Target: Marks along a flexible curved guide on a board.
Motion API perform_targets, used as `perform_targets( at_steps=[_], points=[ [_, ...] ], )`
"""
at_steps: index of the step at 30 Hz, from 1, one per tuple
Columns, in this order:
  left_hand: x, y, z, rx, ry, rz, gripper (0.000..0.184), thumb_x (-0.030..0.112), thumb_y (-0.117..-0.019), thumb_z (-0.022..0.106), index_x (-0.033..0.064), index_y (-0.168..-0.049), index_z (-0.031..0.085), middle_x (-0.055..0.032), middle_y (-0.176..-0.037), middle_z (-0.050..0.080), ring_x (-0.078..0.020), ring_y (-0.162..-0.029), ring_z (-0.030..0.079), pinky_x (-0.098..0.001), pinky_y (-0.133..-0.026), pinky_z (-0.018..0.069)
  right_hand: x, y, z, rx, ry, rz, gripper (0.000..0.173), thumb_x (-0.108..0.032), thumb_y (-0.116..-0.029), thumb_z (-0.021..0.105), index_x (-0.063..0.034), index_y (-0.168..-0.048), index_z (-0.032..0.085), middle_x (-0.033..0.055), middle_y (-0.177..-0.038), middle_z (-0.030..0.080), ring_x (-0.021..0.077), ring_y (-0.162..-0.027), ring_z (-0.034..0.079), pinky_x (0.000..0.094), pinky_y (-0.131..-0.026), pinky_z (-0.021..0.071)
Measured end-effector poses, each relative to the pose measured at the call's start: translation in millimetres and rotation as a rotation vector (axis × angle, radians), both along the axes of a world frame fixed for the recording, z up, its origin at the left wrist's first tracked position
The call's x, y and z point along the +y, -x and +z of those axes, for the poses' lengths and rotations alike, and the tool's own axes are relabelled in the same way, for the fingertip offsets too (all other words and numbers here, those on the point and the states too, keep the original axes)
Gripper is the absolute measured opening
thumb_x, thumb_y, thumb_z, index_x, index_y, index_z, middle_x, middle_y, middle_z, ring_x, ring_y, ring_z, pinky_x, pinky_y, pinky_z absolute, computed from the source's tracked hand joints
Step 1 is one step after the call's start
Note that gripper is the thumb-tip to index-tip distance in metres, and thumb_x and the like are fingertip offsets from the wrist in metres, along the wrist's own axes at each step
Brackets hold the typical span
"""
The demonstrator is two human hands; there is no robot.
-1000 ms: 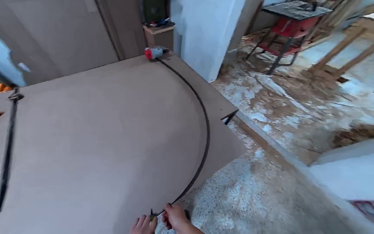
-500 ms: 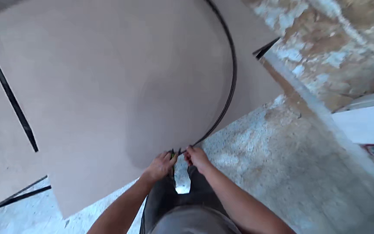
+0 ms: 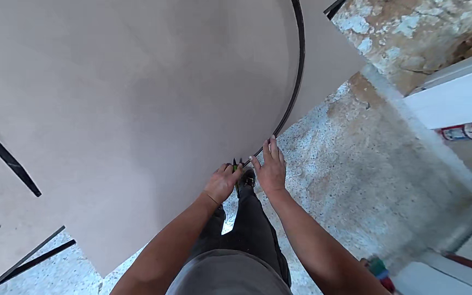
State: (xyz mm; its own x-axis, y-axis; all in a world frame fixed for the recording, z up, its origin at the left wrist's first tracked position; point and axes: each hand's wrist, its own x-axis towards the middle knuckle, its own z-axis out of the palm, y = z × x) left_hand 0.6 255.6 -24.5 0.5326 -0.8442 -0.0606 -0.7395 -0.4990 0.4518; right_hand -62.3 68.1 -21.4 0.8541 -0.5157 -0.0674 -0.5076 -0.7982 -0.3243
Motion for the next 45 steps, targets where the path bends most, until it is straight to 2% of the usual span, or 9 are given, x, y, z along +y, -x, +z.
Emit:
perform_targets(
  at_steps=[3,6,9,19,23,26,29,35,45],
  points=[
    [-0.7,0.4,0.1,-0.013,0.004,0.005,0.043,0.001,-0.0977,0.058,0.0079,-0.14,0.061,-0.0191,-0.109,0.069,-0.0365,-0.106,0.068,-0.046,-0.083,0.0602,3.8,-0.5,4.3,0.102,-0.015,-0.003,0.082,-0.061,-0.1033,0.047,-0.0083,-0.163,0.028,0.0078,-0.174,0.016,0.0314,-0.148,0.044,0.051,-0.114,0.0435],
    [-0.5,0.2,-2.2,-0.025,0.027,0.011,0.042,0.0,-0.0967,0.058,0.008,-0.138,0.063,-0.019,-0.109,0.07,-0.0363,-0.107,0.068,-0.0457,-0.083,0.0604,1.7,-0.1,13.7,0.171,-0.097,0.0,0.1,-0.071,-0.0951,0.054,-0.0108,-0.166,0.018,0.0038,-0.175,0.006,0.0331,-0.118,0.067,0.0511,-0.086,0.0592],
    [-0.9,0.0,-1.6,-0.009,0.035,0.027,0.038,0.001,-0.0967,0.059,0.0084,-0.133,0.066,-0.0187,-0.108,0.07,-0.0364,-0.106,0.068,-0.046,-0.082,0.0606,-0.3,-0.6,18.5,0.228,-0.172,-0.002,0.116,-0.078,-0.0852,0.062,-0.015,-0.168,0.01,-0.0001,-0.175,-0.005,0.0316,-0.104,0.072,0.0518,-0.078,0.0604],
    [7.8,-9.9,6.0,0.239,0.119,0.132,0.038,0.018,-0.0972,0.069,0.0119,-0.135,0.065,-0.0139,-0.112,0.07,-0.0301,-0.108,0.068,-0.0453,-0.092,0.0584,2.5,-4.1,21.7,0.26,-0.25,-0.045,0.118,-0.075,-0.0848,0.066,-0.0191,-0.168,0.003,-0.003,-0.174,-0.014,0.03,-0.1,0.072,0.0514,-0.075,0.0608],
    [27.5,-25.6,19.6,0.538,0.338,0.332,0.047,0.037,-0.1093,0.045,0.0086,-0.144,0.059,-0.0115,-0.133,0.068,-0.0213,-0.121,0.066,-0.0461,-0.107,0.0525,1.7,-2.6,18.3,0.234,-0.238,-0.031,0.118,-0.077,-0.085,0.063,-0.0152,-0.168,0.005,0.0021,-0.175,-0.011,0.0323,-0.101,0.072,0.0522,-0.075,0.0604],
    [26.3,-44.5,32.3,0.789,0.334,0.482,0.037,0.032,-0.1084,0.05,0.0077,-0.127,0.072,-0.0039,-0.127,0.072,-0.0105,-0.111,0.069,-0.0369,-0.1,0.0547,1.9,-1.9,17.1,0.227,-0.243,-0.024,0.118,-0.076,-0.0862,0.063,-0.0147,-0.168,0.004,0.0038,-0.175,-0.011,0.0326,-0.102,0.072,0.0524,-0.075,0.0605],
    [16.5,-59.0,26.9,0.946,0.387,0.54,0.019,0.015,-0.0996,0.066,0.0053,-0.114,0.073,-0.005,-0.095,0.074,-0.011,-0.074,0.067,-0.0311,-0.07,0.0581,1.5,-0.6,14.8,0.203,-0.247,-0.028,0.118,-0.074,-0.086,0.065,-0.0161,-0.168,0.002,0.0028,-0.175,-0.009,0.0313,-0.1,0.072,0.0521,-0.075,0.0606],
    [5.9,-69.6,19.5,1.074,0.38,0.484,0.02,0.017,-0.1004,0.062,0.0038,-0.111,0.073,-0.0079,-0.095,0.077,-0.0168,-0.084,0.074,-0.0362,-0.081,0.0627,2.3,-0.9,12.5,0.197,-0.273,-0.038,0.117,-0.072,-0.0856,0.067,-0.0197,-0.168,0.002,-0.0002,-0.174,-0.013,0.0286,-0.101,0.073,0.0501,-0.077,0.0608],
    [-1.2,-69.1,21.0,0.883,0.196,0.416,0.019,0.024,-0.0954,0.063,0.0103,-0.103,0.073,-0.0034,-0.086,0.077,-0.0122,-0.077,0.073,-0.0381,-0.075,0.0616,2.7,-0.7,11.0,0.18,-0.271,-0.039,0.12,-0.075,-0.0844,0.066,-0.02,-0.168,0.0,-0.0003,-0.174,-0.016,0.0275,-0.102,0.072,0.0483,-0.078,0.0606]
  ],
)
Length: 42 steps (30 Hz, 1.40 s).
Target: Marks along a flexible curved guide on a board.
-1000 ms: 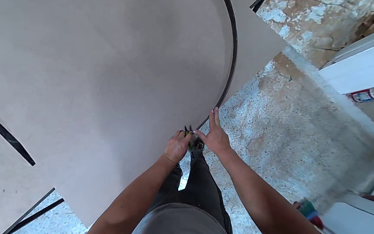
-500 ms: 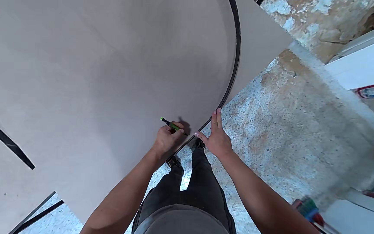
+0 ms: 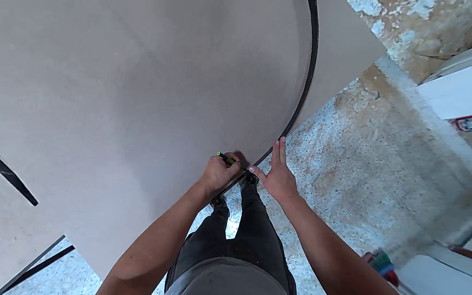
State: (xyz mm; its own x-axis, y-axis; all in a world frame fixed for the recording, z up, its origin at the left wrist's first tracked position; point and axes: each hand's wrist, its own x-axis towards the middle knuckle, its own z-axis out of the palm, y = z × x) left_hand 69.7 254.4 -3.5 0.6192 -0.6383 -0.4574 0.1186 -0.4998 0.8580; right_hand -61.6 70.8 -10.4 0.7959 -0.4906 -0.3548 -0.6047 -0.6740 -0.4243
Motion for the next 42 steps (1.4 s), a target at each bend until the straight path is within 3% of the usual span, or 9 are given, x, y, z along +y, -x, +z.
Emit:
perform_targets(
  at_steps=[5,12,18,21,25,31,34,39,42],
  points=[
    [-17.4,-9.1,4.0,-0.076,-0.039,-0.128,0.021,0.027,-0.1014,0.061,0.0106,-0.108,0.073,-0.0034,-0.088,0.076,-0.0123,-0.078,0.072,-0.039,-0.076,0.0596,-1.1,-0.1,-1.5,0.014,0.008,0.003,0.119,-0.073,-0.0852,0.067,-0.0216,-0.168,-0.001,-0.0013,-0.174,-0.016,0.0251,-0.093,0.073,0.047,-0.073,0.0604],
    [-86.6,-31.9,-1.1,-0.151,0.01,-0.196,0.026,0.029,-0.1035,0.058,0.0092,-0.111,0.073,-0.0066,-0.09,0.075,-0.0174,-0.083,0.072,-0.0447,-0.082,0.0585,-1.5,-0.7,-3.0,-0.006,0.011,0.005,0.12,-0.075,-0.0846,0.066,-0.0172,-0.168,0.002,0.0021,-0.174,-0.012,0.0275,-0.093,0.073,0.0485,-0.073,0.061],
    [-42.8,-23.1,-0.9,-0.102,0.039,-0.19,0.022,0.025,-0.103,0.061,0.007,-0.109,0.072,-0.0062,-0.088,0.075,-0.0157,-0.079,0.073,-0.0416,-0.079,0.0616,0.1,-1.2,-1.1,0.006,0.026,-0.012,0.119,-0.074,-0.0836,0.068,-0.0185,-0.168,0.005,0.0008,-0.175,-0.009,0.0261,-0.085,0.073,0.0483,-0.069,0.0611],
    [-45.3,-22.2,0.5,-0.035,0.039,-0.131,0.019,0.022,-0.1027,0.063,0.0059,-0.109,0.072,-0.0044,-0.091,0.077,-0.0126,-0.082,0.074,-0.0363,-0.082,0.0633,-0.2,-2.7,-0.8,0.034,0.041,-0.006,0.121,-0.076,-0.0817,0.068,-0.016,-0.168,0.007,0.002,-0.175,-0.007,0.0267,-0.09,0.073,0.0472,-0.071,0.0613],
    [-110.1,-41.4,0.0,-0.02,0.027,-0.129,0.022,0.023,-0.1039,0.062,0.0052,-0.112,0.071,-0.006,-0.093,0.077,-0.0157,-0.085,0.075,-0.0399,-0.085,0.0628,-2.9,-3.8,0.8,0.036,-0.018,-0.021,0.122,-0.075,-0.082,0.069,-0.0139,-0.168,0.008,0.0032,-0.175,-0.005,0.0272,-0.098,0.073,0.0487,-0.075,0.0613],
    [-202.5,-76.4,-0.9,-0.058,0.072,-0.077,0.027,0.024,-0.1061,0.058,0.0018,-0.118,0.068,-0.0107,-0.097,0.077,-0.0192,-0.09,0.076,-0.0419,-0.088,0.0617,-4.9,-4.3,0.7,0.033,0.008,0.002,0.122,-0.081,-0.081,0.063,-0.0121,-0.167,0.011,0.0041,-0.175,-0.003,0.0242,-0.102,0.071,0.0432,-0.077,0.0606],
    [-194.5,-72.4,1.0,-0.063,0.045,-0.081,0.027,0.025,-0.1058,0.058,0.0022,-0.117,0.068,-0.0103,-0.096,0.077,-0.0193,-0.088,0.076,-0.0424,-0.086,0.0625,-2.6,-1.4,-0.7,0.021,-0.005,0.001,0.122,-0.081,-0.0807,0.064,-0.0127,-0.167,0.011,0.0031,-0.175,-0.004,0.0236,-0.104,0.071,0.0433,-0.078,0.0607],
    [-137.2,-46.2,12.7,-0.071,-0.009,-0.124,0.024,0.029,-0.1054,0.06,0.0097,-0.115,0.07,-0.0065,-0.094,0.077,-0.019,-0.083,0.075,-0.0429,-0.079,0.0643,-9.4,-6.5,10.4,0.067,-0.099,-0.006,0.117,-0.082,-0.085,0.056,-0.0128,-0.167,0.01,0.0033,-0.175,-0.002,0.0247,-0.107,0.07,0.0438,-0.086,0.0593],
    [-152.0,-50.9,6.3,-0.042,0.006,-0.088,0.022,0.023,-0.1047,0.061,0.005,-0.113,0.07,-0.0075,-0.092,0.077,-0.0178,-0.083,0.075,-0.041,-0.082,0.0634,-6.7,-4.1,11.3,0.095,-0.115,0.005,0.116,-0.082,-0.0861,0.055,-0.0125,-0.167,0.009,0.0036,-0.175,-0.002,0.0243,-0.109,0.069,0.0431,-0.086,0.0587]
  ],
)
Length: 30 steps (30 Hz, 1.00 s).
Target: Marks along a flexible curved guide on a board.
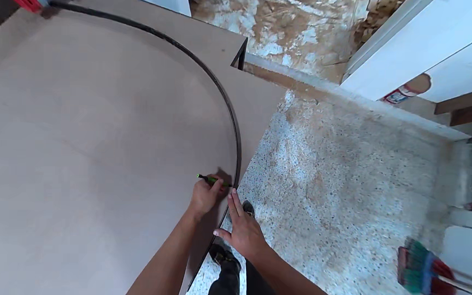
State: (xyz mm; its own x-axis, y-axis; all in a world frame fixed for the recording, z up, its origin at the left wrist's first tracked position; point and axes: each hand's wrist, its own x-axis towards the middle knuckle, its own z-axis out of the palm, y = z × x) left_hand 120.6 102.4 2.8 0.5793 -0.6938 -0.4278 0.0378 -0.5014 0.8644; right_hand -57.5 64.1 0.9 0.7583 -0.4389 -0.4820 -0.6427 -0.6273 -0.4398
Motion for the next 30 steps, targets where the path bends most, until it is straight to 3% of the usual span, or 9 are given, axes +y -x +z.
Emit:
perform_targets(
  at_steps=[2,8,10,13,15,18,22,26,30],
  points=[
    [-32.5,-14.1,-3.1,-0.009,0.021,0.017,0.024,0.022,-0.1052,0.06,0.0017,-0.115,0.069,-0.0104,-0.094,0.077,-0.0198,-0.085,0.076,-0.0429,-0.085,0.0629,-0.1,0.4,-1.5,-0.002,0.009,0.011,0.116,-0.083,-0.0864,0.053,-0.011,-0.167,0.01,0.0046,-0.175,-0.001,0.0257,-0.117,0.067,0.043,-0.09,0.0582],
    [-106.2,-51.9,-6.4,0.056,0.131,0.182,0.028,0.025,-0.1059,0.06,0.0017,-0.119,0.068,-0.0119,-0.097,0.076,-0.0201,-0.087,0.076,-0.04,-0.085,0.0628,-3.3,-1.6,-3.2,0.018,-0.005,0.013,0.117,-0.086,-0.0855,0.049,-0.013,-0.167,0.008,0.0028,-0.175,-0.002,0.0229,-0.114,0.068,0.0407,-0.091,0.0567],
    [-86.5,-44.1,-6.9,-0.088,0.234,0.157,0.029,0.024,-0.1078,0.055,0.0043,-0.126,0.067,-0.0107,-0.102,0.076,-0.0199,-0.09,0.076,-0.0402,-0.085,0.0637,-2.1,-1.0,-2.6,0.019,0.003,0.014,0.117,-0.085,-0.0857,0.05,-0.0125,-0.167,0.008,0.0029,-0.175,-0.002,0.0242,-0.116,0.067,0.0422,-0.092,0.0568],
    [-7.4,-9.1,0.1,-0.498,0.113,-0.101,0.039,0.027,-0.1102,0.047,0.0117,-0.145,0.056,-0.0094,-0.125,0.071,-0.0216,-0.104,0.072,-0.0476,-0.092,0.0606,-1.8,-2.3,-0.9,0.018,0.013,0.012,0.118,-0.084,-0.0858,0.052,-0.0105,-0.167,0.009,0.0041,-0.175,-0.001,0.026,-0.119,0.066,0.0444,-0.091,0.0576],
    [55.4,21.0,-9.8,-0.553,0.006,-0.23,0.05,0.04,-0.1075,0.049,0.0168,-0.151,0.051,-0.0079,-0.139,0.064,-0.0212,-0.122,0.066,-0.0474,-0.103,0.0556,-4.0,-4.6,1.8,0.042,-0.008,0.005,0.117,-0.081,-0.0865,0.055,-0.0115,-0.167,0.007,0.0035,-0.175,-0.003,0.025,-0.12,0.066,0.0439,-0.093,0.0569],
    [119.4,49.1,-31.2,-0.543,0.029,-0.291,0.062,0.051,-0.1015,0.057,0.013,-0.151,0.053,-0.0074,-0.152,0.055,-0.02,-0.144,0.049,-0.0456,-0.121,0.0402,-3.8,-4.0,1.6,0.034,-0.003,-0.007,0.113,-0.077,-0.0877,0.058,-0.014,-0.168,0.008,0.0041,-0.175,0.0,0.0246,-0.117,0.067,0.0432,-0.093,0.0575],
    [134.3,42.4,-21.3,-0.496,-0.09,-0.418,0.078,0.059,-0.0956,0.063,0.0158,-0.157,0.042,-0.0011,-0.163,0.042,-0.012,-0.153,0.031,-0.039,-0.129,0.0244,0.7,-2.4,-1.8,0.006,0.061,-0.013,0.117,-0.078,-0.0846,0.062,-0.0136,-0.167,0.011,0.004,-0.175,0.0,0.0226,-0.105,0.072,0.0424,-0.084,0.0606],
    [121.6,39.3,-5.4,-0.466,-0.313,-0.469,0.091,0.062,-0.091,0.067,0.0183,-0.162,0.032,-0.001,-0.171,0.024,-0.0155,-0.159,0.014,-0.0461,-0.131,0.0107,0.3,-4.0,0.6,0.029,0.098,-0.006,0.118,-0.079,-0.0844,0.062,-0.014,-0.167,0.01,0.0034,-0.175,-0.002,0.0218,-0.1,0.072,0.0425,-0.082,0.0608],
    [109.8,41.3,11.9,-0.42,-0.469,-0.5,0.092,0.056,-0.091,0.069,0.0222,-0.164,0.025,0.0014,-0.172,0.02,-0.0155,-0.16,0.012,-0.0489,-0.13,0.0132,1.1,-4.5,4.5,0.018,0.205,0.031,0.12,-0.083,-0.0794,0.063,-0.0129,-0.166,0.019,0.0041,-0.175,0.002,0.0217,-0.097,0.072,0.0415,-0.081,0.0601]
  ],
)
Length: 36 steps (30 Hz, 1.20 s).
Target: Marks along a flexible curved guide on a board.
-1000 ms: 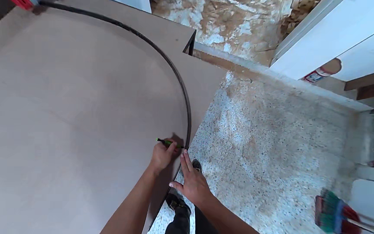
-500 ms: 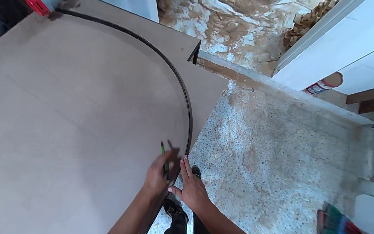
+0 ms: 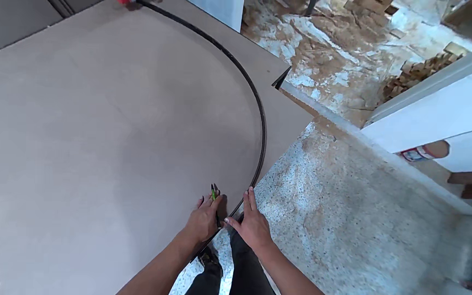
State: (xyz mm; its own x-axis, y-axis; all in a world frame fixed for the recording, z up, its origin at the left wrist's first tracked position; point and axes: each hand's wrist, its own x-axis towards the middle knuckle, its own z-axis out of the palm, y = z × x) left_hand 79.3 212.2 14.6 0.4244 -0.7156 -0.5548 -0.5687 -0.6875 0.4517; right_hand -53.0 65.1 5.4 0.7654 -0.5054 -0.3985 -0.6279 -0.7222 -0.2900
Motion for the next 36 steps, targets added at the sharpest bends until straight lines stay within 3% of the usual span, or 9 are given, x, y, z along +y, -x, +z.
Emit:
perform_targets(
  at_steps=[3,5,8,12,15,17,21,25,36],
  points=[
    [-3.6,0.0,3.1,-0.007,-0.025,0.003,0.093,0.055,-0.0904,0.07,0.0225,-0.164,0.025,0.0008,-0.173,0.019,-0.0165,-0.16,0.013,-0.05,-0.129,0.0142,-7.9,-5.0,6.4,-0.022,0.084,0.038,0.109,-0.083,-0.0795,0.063,-0.0125,-0.16,0.039,0.0067,-0.173,0.018,0.0263,-0.109,0.069,0.0444,-0.086,0.0585],
    [-4.2,0.1,4.9,0.0,-0.057,-0.007,0.094,0.056,-0.0906,0.07,0.0226,-0.165,0.023,0.0002,-0.173,0.019,-0.0177,-0.16,0.012,-0.0503,-0.129,0.0139,-20.2,-10.0,8.3,-0.074,0.146,0.066,0.086,-0.075,-0.0877,0.061,-0.0139,-0.148,0.056,0.0082,-0.163,0.039,0.0296,-0.112,0.067,0.0477,-0.089,0.0577],
    [-5.6,-0.6,6.4,0.001,-0.077,-0.012,0.094,0.057,-0.0908,0.07,0.0242,-0.165,0.022,0.0009,-0.173,0.018,-0.0164,-0.16,0.012,-0.049,-0.129,0.0135,-54.5,-27.9,17.5,-0.125,0.204,0.12,0.067,-0.062,-0.0966,0.058,-0.0143,-0.143,0.06,0.0108,-0.149,0.054,0.0321,-0.117,0.064,0.05,-0.092,0.0562],
    [-4.8,-1.7,4.4,-0.015,-0.092,-0.036,0.094,0.061,-0.0912,0.067,0.0245,-0.165,0.022,0.0011,-0.174,0.014,-0.015,-0.16,0.01,-0.0479,-0.13,0.0121,-131.6,-63.2,24.3,-0.231,0.241,0.151,0.078,-0.062,-0.0921,0.066,-0.0112,-0.149,0.053,0.0138,-0.157,0.046,0.0376,-0.132,0.056,0.0569,-0.099,0.0528],
    [-4.4,-2.3,2.9,-0.005,-0.091,-0.036,0.094,0.061,-0.0914,0.067,0.022,-0.165,0.023,0.0003,-0.174,0.014,-0.0153,-0.16,0.008,-0.0467,-0.13,0.0104,-195.3,-88.5,20.2,-0.222,0.206,0.223,0.105,-0.076,-0.0849,0.064,-0.0132,-0.162,0.032,0.0094,-0.172,0.021,0.0369,-0.147,0.042,0.0599,-0.109,0.045],
    [-2.8,-2.1,1.2,0.004,-0.08,-0.034,0.095,0.061,-0.091,0.067,0.0213,-0.165,0.024,-0.0021,-0.173,0.017,-0.0167,-0.16,0.01,-0.0471,-0.13,0.0098,-225.1,-99.8,12.4,-0.19,0.169,0.307,0.114,-0.085,-0.082,0.056,-0.0154,-0.166,0.023,0.0047,-0.175,0.011,0.0336,-0.153,0.032,0.0593,-0.116,0.0394],
    [0.9,0.7,-2.5,-0.003,-0.026,-0.001,0.093,0.061,-0.0895,0.07,0.0208,-0.163,0.03,-0.0044,-0.171,0.023,-0.0186,-0.159,0.018,-0.048,-0.13,0.013,-249.7,-112.9,-6.6,-0.181,0.145,0.427,0.117,-0.091,-0.0799,0.049,-0.016,-0.166,0.022,0.0008,-0.174,0.014,0.0282,-0.155,0.031,0.0553,-0.12,0.0354],
    [2.8,0.8,-6.5,-0.045,0.06,0.028,0.09,0.057,-0.0868,0.075,0.0183,-0.159,0.039,-0.006,-0.168,0.033,-0.0191,-0.156,0.027,-0.0491,-0.129,0.0184,-253.5,-115.3,-15.6,-0.194,0.12,0.423,0.115,-0.09,-0.0797,0.052,-0.0165,-0.165,0.026,-0.0007,-0.173,0.019,0.0259,-0.156,0.027,0.0526,-0.123,0.0303],
    [-2.6,3.3,4.2,-0.085,-0.027,-0.012,0.084,0.055,-0.0873,0.075,0.0202,-0.157,0.043,-0.0069,-0.166,0.037,-0.0212,-0.155,0.031,-0.0519,-0.128,0.0193,-251.7,-117.6,-8.6,-0.092,0.106,0.443,0.118,-0.087,-0.0814,0.053,-0.0124,-0.166,0.02,0.0029,-0.175,0.011,0.0299,-0.158,0.023,0.0545,-0.124,0.0287]
  ],
)
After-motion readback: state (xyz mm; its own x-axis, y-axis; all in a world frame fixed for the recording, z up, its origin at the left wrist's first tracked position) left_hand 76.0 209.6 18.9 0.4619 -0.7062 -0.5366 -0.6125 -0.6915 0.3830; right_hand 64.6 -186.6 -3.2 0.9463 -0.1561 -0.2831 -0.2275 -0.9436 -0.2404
